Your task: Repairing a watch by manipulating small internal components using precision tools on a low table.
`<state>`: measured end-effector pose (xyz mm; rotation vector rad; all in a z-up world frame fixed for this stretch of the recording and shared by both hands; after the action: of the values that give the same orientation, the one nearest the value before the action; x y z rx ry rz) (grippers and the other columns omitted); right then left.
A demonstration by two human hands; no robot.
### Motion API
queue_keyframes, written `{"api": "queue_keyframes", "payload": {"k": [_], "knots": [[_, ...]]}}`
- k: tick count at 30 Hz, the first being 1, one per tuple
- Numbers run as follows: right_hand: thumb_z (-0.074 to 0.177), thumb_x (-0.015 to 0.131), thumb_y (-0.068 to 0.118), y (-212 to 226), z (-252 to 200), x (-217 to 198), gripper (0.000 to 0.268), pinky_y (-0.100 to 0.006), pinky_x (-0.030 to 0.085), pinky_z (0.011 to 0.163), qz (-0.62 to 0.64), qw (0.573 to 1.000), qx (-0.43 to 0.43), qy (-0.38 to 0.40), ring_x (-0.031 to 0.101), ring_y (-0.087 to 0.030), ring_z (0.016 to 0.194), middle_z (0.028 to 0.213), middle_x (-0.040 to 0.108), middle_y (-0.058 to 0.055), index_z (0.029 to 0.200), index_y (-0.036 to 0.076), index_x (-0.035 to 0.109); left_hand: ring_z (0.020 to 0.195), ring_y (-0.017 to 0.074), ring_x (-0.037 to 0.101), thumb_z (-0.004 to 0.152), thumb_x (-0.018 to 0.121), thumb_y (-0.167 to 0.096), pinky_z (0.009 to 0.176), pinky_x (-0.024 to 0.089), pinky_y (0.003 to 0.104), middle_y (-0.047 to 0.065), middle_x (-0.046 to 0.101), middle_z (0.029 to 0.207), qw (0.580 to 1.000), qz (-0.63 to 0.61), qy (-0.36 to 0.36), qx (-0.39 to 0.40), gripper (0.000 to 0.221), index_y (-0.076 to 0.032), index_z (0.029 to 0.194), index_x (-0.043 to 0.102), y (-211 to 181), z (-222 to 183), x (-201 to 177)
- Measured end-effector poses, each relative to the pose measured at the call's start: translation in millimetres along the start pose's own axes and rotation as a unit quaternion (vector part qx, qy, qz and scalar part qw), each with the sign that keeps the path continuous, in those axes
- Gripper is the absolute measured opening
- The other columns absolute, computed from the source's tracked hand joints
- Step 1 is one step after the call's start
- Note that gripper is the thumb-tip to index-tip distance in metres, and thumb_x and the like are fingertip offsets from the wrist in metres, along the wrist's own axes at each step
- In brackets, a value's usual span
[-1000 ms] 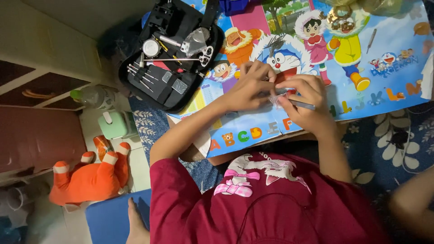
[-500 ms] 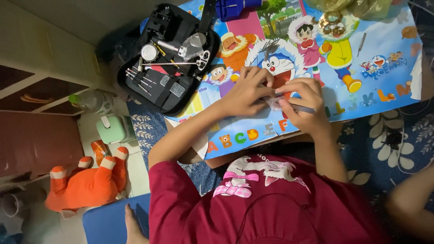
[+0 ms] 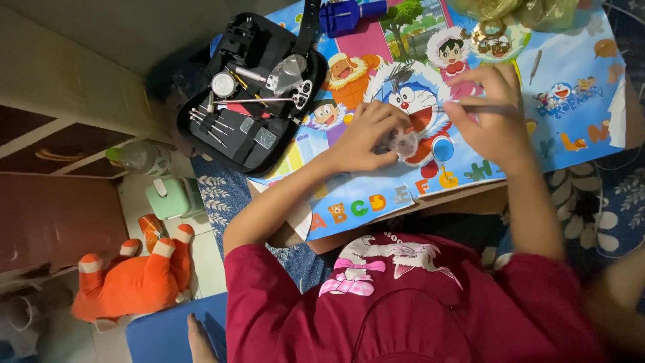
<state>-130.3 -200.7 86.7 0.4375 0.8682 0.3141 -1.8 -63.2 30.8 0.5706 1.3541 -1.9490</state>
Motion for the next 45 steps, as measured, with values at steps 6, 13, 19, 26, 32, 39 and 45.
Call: {"api": "queue_keyframes", "payload": {"k": [6,13,19,26,32,39,45], "knots": [[0.105,0.075,0.026,-40.3,40.1,31.8,0.037,-0.039,0.042,0.110,-0.127,0.987,-0.008,0.101,0.049,-0.025,0.121,0.130,0.066,0.001,0.074,0.005,0.076,0.097,0.0196,0.056,0.084,0.070,-0.029,0.103,0.035,0.039,0.002,0.066,0.102,0.994,-0.075,-0.048,-0.056,0.033,-0.013,0.112,0.062,12.3,-5.2,-7.4],[0.103,0.082,0.019,-55.0,64.1,55.9,0.038,-0.036,0.045,0.109,-0.119,0.988,-0.075,0.057,0.053,-0.024,0.116,0.125,0.070,0.001,0.070,0.005,0.071,0.113,0.0211,0.062,0.094,0.069,-0.026,0.108,0.042,0.040,0.003,0.070,0.122,0.987,-0.121,-0.072,-0.074,0.033,-0.015,0.125,0.064,9.2,-5.0,-16.5],[0.102,0.081,0.024,-70.6,65.1,61.9,0.023,-0.047,0.044,0.102,-0.091,0.992,-0.015,0.091,0.055,-0.035,0.114,0.122,0.064,-0.015,0.112,0.005,0.072,0.107,0.0184,0.062,0.093,0.071,-0.023,0.103,0.042,0.037,0.001,0.071,0.110,0.987,-0.110,-0.094,-0.066,0.027,-0.014,0.119,0.068,6.4,-3.4,-20.5],[0.104,0.078,0.028,-70.5,71.8,59.6,0.020,-0.046,0.043,0.102,-0.118,0.986,-0.010,0.117,0.057,-0.033,0.116,0.118,0.065,-0.012,0.111,0.010,0.075,0.101,0.0192,0.060,0.089,0.070,-0.022,0.098,0.042,0.035,0.003,0.069,0.107,0.979,-0.140,-0.117,-0.090,0.025,-0.014,0.113,0.068,15.0,-6.7,-22.7],[0.100,0.084,0.023,-69.8,67.7,60.1,0.021,-0.043,0.043,0.103,-0.087,0.989,-0.039,0.110,0.056,-0.031,0.108,0.117,0.066,-0.012,0.111,0.008,0.074,0.093,0.0172,0.061,0.088,0.069,-0.019,0.083,0.047,0.029,0.004,0.069,0.106,0.975,-0.159,-0.124,-0.099,0.026,-0.012,0.113,0.068,21.5,-8.2,-21.9],[0.110,0.071,0.028,-74.5,62.1,58.3,0.028,-0.041,0.045,0.101,-0.104,0.981,0.000,0.165,0.054,-0.027,0.119,0.122,0.072,-0.001,0.095,0.006,0.080,0.100,0.0169,0.065,0.092,0.067,-0.019,0.084,0.051,0.028,0.004,0.070,0.116,0.967,-0.200,-0.102,-0.121,0.028,-0.013,0.119,0.065,25.8,-7.1,-19.3],[0.109,0.066,0.022,-72.3,58.9,56.0,0.030,-0.039,0.037,0.111,-0.046,0.981,-0.002,0.188,0.052,-0.024,0.120,0.117,0.070,0.002,0.087,0.005,0.077,0.100,0.0179,0.064,0.095,0.065,-0.017,0.086,0.051,0.030,0.005,0.070,0.114,0.963,-0.218,-0.099,-0.124,0.024,-0.009,0.118,0.064,27.5,-7.5,-17.1]]}}
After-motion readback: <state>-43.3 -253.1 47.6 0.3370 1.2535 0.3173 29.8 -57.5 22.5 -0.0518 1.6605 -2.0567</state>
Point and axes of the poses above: each hand's wrist, its own z-axis towards the middle knuckle, its own x-axis out of the palm, y = z × x, the point moved 7 cm from there along z, towards the middle knuckle
